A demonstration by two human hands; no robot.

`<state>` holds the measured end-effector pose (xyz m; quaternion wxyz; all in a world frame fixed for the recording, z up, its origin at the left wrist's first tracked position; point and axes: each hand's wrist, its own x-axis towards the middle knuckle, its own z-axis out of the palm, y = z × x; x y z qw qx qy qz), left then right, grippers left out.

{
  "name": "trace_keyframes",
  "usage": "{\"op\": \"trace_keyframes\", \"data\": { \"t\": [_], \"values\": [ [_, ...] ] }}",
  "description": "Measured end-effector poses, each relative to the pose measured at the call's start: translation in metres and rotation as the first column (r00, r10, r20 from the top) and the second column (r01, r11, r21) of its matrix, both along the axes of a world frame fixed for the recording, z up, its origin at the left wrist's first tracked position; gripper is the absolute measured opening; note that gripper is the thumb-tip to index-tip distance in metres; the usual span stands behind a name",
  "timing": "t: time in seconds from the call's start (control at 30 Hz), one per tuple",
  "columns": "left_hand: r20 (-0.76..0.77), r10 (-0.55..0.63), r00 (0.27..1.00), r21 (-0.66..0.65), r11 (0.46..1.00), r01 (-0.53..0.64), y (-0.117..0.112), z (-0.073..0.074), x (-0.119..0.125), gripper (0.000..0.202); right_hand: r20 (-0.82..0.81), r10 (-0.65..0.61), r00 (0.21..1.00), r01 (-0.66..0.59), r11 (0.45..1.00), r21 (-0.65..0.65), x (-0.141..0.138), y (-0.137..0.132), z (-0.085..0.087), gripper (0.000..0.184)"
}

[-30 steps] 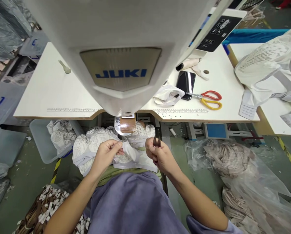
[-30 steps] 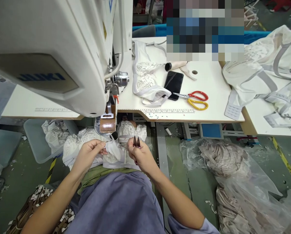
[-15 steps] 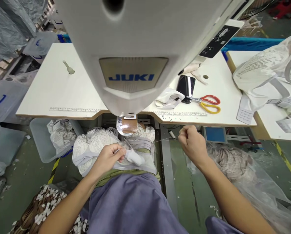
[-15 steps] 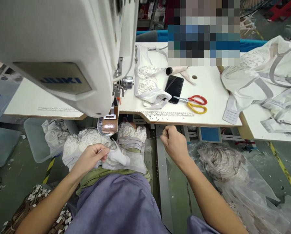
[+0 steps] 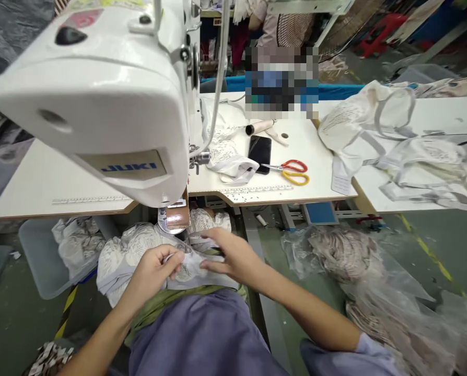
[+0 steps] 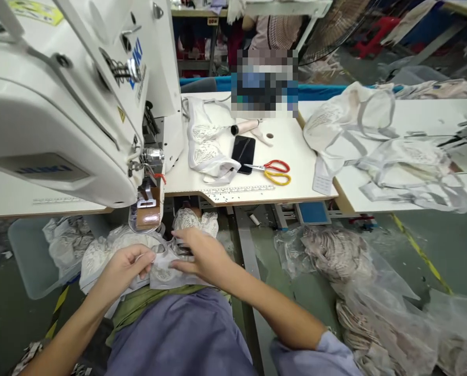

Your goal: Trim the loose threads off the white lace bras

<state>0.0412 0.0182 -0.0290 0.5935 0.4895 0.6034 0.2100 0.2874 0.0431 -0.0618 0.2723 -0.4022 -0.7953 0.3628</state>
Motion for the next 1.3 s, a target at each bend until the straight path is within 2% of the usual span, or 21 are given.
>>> {"op": "trace_keyframes", "data": {
  "t": [0.07, 0.13, 0.2, 0.37, 0.47, 0.53, 0.63, 0.73, 0.87, 0.97, 1.03, 1.1, 1.17, 1.3],
  "values": [
    [0.014, -0.004, 1.0, 0.003, 1.0, 0.004, -0.001, 0.002, 0.002, 0.04, -0.018, 0.099, 0.995, -0.1, 0.994, -0.041, -0.026, -0.007, -0.003, 0.05],
    [0.018, -0.011, 1.0, -0.003, 1.0, 0.011, -0.003, 0.003, -0.001, 0.039, -0.016, 0.167, 0.986, -0.168, 0.983, -0.078, -0.033, -0.003, -0.004, 0.029],
    [0.012, -0.022, 1.0, -0.023, 0.999, 0.022, -0.005, 0.003, -0.005, 0.039, -0.003, 0.23, 0.973, -0.23, 0.969, -0.09, -0.027, 0.006, -0.003, 0.014],
    [-0.002, -0.099, 0.995, -0.051, 0.994, 0.099, -0.007, 0.001, -0.004, 0.036, 0.104, 0.361, 0.927, -0.356, 0.932, -0.069, 0.0, 0.016, 0.006, 0.012],
    [-0.013, -0.144, 0.99, -0.046, 0.989, 0.143, -0.006, -0.001, 0.001, 0.036, 0.175, 0.362, 0.916, -0.354, 0.932, -0.077, 0.01, 0.014, 0.013, 0.016],
    [-0.008, -0.153, 0.988, -0.055, 0.987, 0.153, -0.005, -0.001, 0.003, 0.036, 0.136, 0.375, 0.917, -0.361, 0.925, -0.116, 0.014, 0.014, 0.016, 0.021],
    [0.014, -0.154, 0.988, -0.065, 0.986, 0.155, -0.004, -0.001, 0.004, 0.036, -0.076, 0.347, 0.935, -0.355, 0.911, -0.209, 0.016, 0.011, 0.015, 0.031],
    [0.032, -0.141, 0.989, -0.072, 0.987, 0.143, -0.003, 0.0, 0.003, 0.035, -0.282, 0.179, 0.942, -0.272, 0.902, -0.336, 0.012, 0.005, 0.007, 0.037],
    [0.044, -0.154, 0.987, -0.075, 0.985, 0.156, -0.003, 0.0, 0.005, 0.034, -0.414, 0.095, 0.905, -0.266, 0.886, -0.38, 0.0, -0.006, -0.002, 0.036],
    [0.051, -0.179, 0.983, -0.064, 0.981, 0.182, -0.003, 0.001, 0.006, 0.034, -0.361, 0.119, 0.925, -0.265, 0.882, -0.389, -0.009, -0.007, -0.005, 0.029],
    [0.05, -0.187, 0.981, -0.069, 0.979, 0.19, -0.003, 0.002, 0.005, 0.034, -0.317, 0.205, 0.926, -0.324, 0.863, -0.388, -0.012, -0.003, -0.005, 0.04],
    [0.035, -0.196, 0.98, -0.091, 0.976, 0.198, -0.003, 0.003, 0.003, 0.034, -0.268, 0.281, 0.922, -0.363, 0.866, -0.342, -0.011, 0.002, -0.005, 0.03],
    [0.009, -0.209, 0.978, -0.109, 0.972, 0.209, -0.003, 0.004, 0.002, 0.033, -0.206, 0.303, 0.93, -0.353, 0.893, -0.279, -0.008, 0.006, -0.003, 0.017],
    [-0.024, -0.263, 0.964, -0.093, 0.961, 0.26, -0.004, 0.004, 0.003, 0.034, -0.093, 0.361, 0.928, -0.373, 0.884, -0.282, 0.004, 0.013, 0.006, 0.018]
  ]
}}
